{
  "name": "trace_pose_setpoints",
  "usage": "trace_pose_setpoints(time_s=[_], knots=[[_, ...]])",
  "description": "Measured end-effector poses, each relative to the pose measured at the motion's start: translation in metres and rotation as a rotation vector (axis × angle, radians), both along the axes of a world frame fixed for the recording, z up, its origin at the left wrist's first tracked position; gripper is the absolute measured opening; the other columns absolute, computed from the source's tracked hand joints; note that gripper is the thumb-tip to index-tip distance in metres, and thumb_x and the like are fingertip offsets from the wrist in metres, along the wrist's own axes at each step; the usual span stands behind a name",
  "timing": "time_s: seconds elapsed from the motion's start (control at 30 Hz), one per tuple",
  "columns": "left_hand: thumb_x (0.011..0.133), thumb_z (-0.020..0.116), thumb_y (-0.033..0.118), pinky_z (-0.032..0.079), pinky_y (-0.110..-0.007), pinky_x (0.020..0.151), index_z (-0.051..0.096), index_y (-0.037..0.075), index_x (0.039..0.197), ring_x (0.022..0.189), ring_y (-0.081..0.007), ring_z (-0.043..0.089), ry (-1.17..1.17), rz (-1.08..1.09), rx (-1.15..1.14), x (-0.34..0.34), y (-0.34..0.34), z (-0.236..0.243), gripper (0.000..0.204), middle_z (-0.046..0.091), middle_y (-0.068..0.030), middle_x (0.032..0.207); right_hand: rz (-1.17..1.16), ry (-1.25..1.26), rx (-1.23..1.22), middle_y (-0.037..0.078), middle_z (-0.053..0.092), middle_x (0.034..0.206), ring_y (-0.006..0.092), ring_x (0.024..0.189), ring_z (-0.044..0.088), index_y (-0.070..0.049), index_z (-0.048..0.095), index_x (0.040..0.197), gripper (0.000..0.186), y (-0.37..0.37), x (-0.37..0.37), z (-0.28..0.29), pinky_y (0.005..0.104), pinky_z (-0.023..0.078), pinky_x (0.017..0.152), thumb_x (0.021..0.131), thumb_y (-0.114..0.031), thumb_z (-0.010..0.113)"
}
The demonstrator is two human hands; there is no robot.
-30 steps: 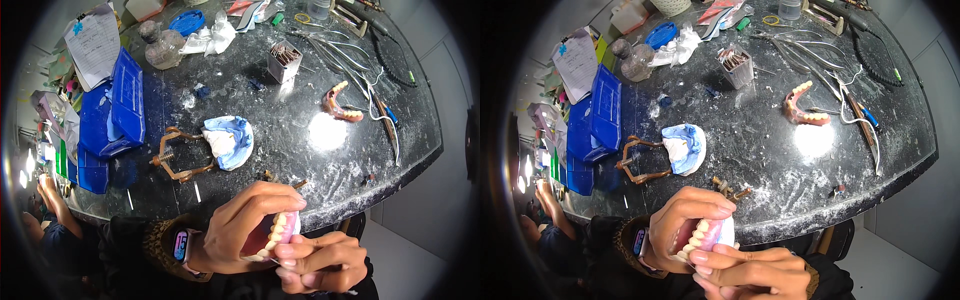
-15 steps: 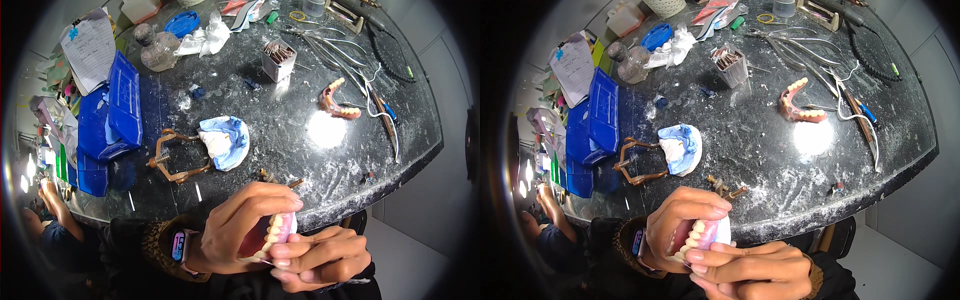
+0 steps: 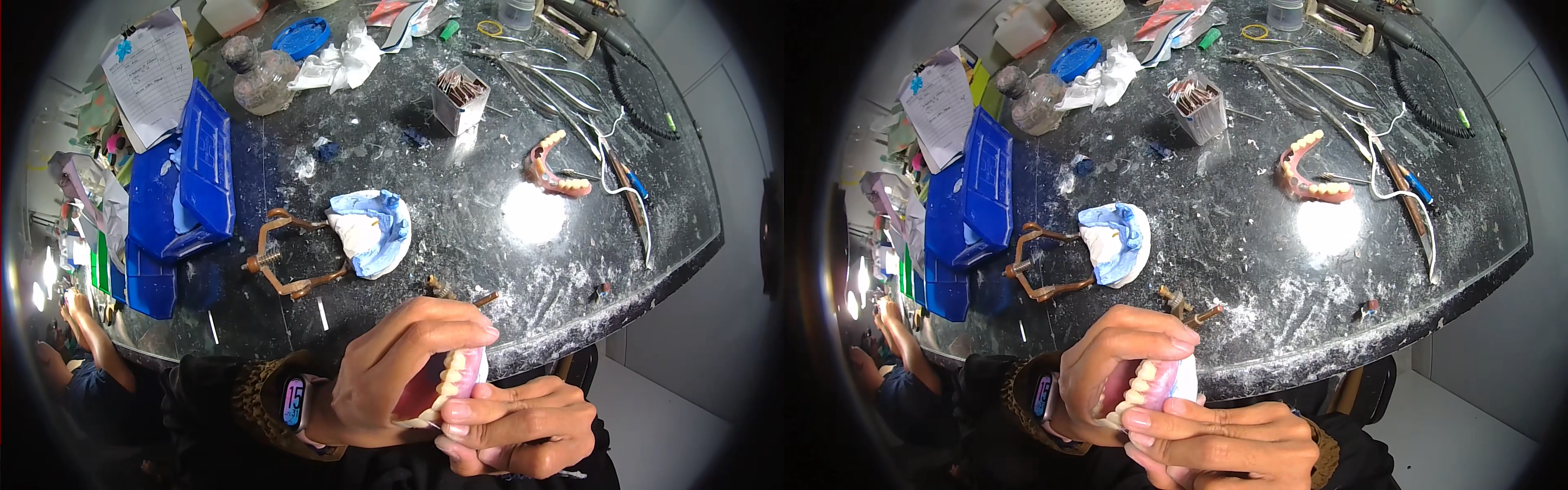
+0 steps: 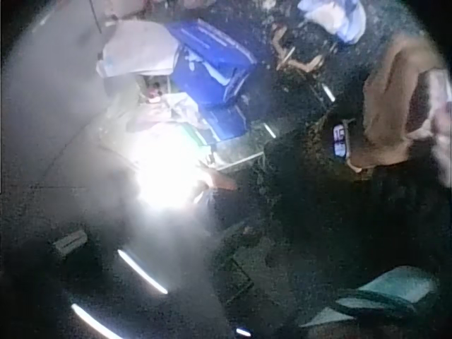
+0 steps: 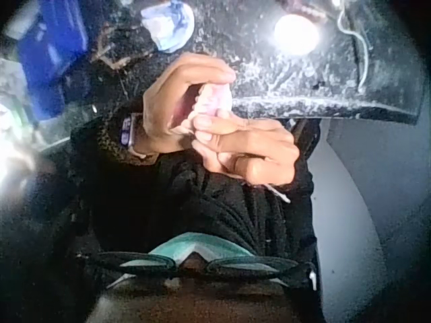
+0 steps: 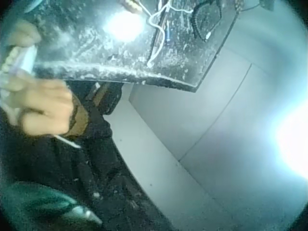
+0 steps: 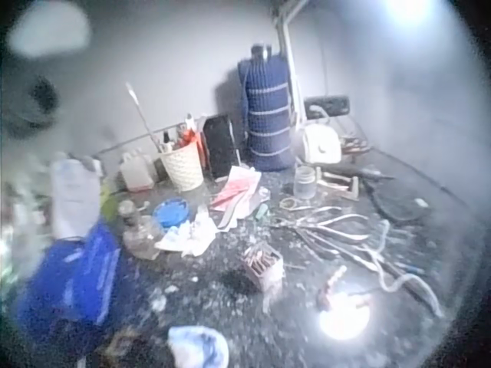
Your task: The person carves wax on a dental prosthesis using a metal tool, tests its fit onto a dental articulator, and removes the denture base by hand.
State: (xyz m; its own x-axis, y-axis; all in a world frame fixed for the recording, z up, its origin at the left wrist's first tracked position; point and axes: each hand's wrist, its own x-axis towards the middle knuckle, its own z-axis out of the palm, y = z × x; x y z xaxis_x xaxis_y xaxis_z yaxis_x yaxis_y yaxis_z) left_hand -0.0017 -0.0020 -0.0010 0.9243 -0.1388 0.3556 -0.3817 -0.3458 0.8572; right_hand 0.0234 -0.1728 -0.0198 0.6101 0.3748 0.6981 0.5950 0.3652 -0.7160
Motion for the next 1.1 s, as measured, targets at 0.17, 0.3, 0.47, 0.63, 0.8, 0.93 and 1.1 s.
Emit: trace_pose_setpoints(time_s=[0.17, 0.3, 0.47, 0.63, 0.8, 0.93, 1.1], knots=[[0.071, 0.081, 0.024, 0.052, -0.032, 0.077, 0.055, -0.002, 0.105, 0.092, -0.0250, 0.063, 0.024, 0.002, -0.027, -0.001, 0.001, -0.001, 0.050, 0.060, -0.0197, 0.103, 0.134, -0.062, -0.048, 0.017, 0.068, 0.074, 0.0302, 0.082, 0.070, -0.006, 0.047, 0.058, 0.036, -0.003, 0.012, 0.001, 0.0395, 0.058, 0.076, 0.059, 0.011, 0.079], [0.072, 0.080, 0.023, 0.052, -0.032, 0.076, 0.055, -0.002, 0.106, 0.092, -0.0243, 0.063, 0.015, -0.008, 0.002, 0.000, 0.000, 0.000, 0.049, 0.060, -0.0195, 0.103, 0.127, 0.021, -0.052, 0.019, 0.068, 0.072, 0.0316, 0.081, 0.070, -0.005, 0.047, 0.058, 0.037, -0.001, 0.014, 0.013, 0.0391, 0.058, 0.075, 0.058, 0.013, 0.079], [0.068, 0.077, 0.014, 0.053, -0.034, 0.079, 0.056, -0.002, 0.107, 0.096, -0.0280, 0.062, 0.058, 0.038, -0.034, -0.003, -0.002, 0.004, 0.047, 0.060, -0.0151, 0.104, 0.281, 0.150, -0.072, 0.024, 0.065, 0.072, 0.0344, 0.078, 0.069, -0.002, 0.047, 0.062, 0.036, -0.002, 0.025, 0.014, 0.0357, 0.060, 0.071, 0.059, 0.015, 0.078], [0.067, 0.077, 0.012, 0.053, -0.034, 0.079, 0.056, -0.002, 0.107, 0.096, -0.0285, 0.062, 0.068, 0.030, -0.070, -0.003, -0.002, 0.003, 0.047, 0.060, -0.0154, 0.104, 0.246, 0.122, -0.068, 0.024, 0.066, 0.075, 0.0345, 0.079, 0.069, -0.001, 0.048, 0.062, 0.035, -0.002, 0.024, 0.015, 0.0344, 0.061, 0.068, 0.058, 0.017, 0.077], [0.068, 0.077, 0.011, 0.053, -0.035, 0.078, 0.056, -0.003, 0.106, 0.096, -0.0285, 0.063, 0.047, 0.028, -0.083, -0.003, -0.002, 0.002, 0.046, 0.060, -0.0157, 0.103, 0.285, 0.068, -0.131, 0.023, 0.067, 0.076, 0.0340, 0.080, 0.069, 0.000, 0.055, 0.064, 0.028, -0.003, 0.030, 0.022, 0.0330, 0.060, 0.068, 0.058, 0.016, 0.077], [0.069, 0.076, 0.010, 0.053, -0.035, 0.077, 0.056, -0.003, 0.106, 0.094, -0.0286, 0.063, 0.038, 0.025, -0.079, -0.001, -0.004, 0.002, 0.044, 0.060, -0.0160, 0.103, 0.251, 0.062, -0.137, 0.020, 0.067, 0.076, 0.0319, 0.081, 0.069, 0.001, 0.059, 0.066, 0.024, -0.004, 0.027, 0.021, 0.0327, 0.060, 0.070, 0.058, 0.014, 0.077], [0.069, 0.076, 0.010, 0.053, -0.035, 0.076, 0.056, -0.003, 0.106, 0.093, -0.0289, 0.063, 0.043, 0.032, -0.066, -0.001, -0.004, 0.002, 0.044, 0.060, -0.0160, 0.102, 0.199, 0.039, -0.124, 0.017, 0.068, 0.075, 0.0297, 0.082, 0.070, 0.000, 0.060, 0.067, 0.024, -0.002, 0.021, 0.015, 0.0328, 0.060, 0.071, 0.058, 0.015, 0.077]])
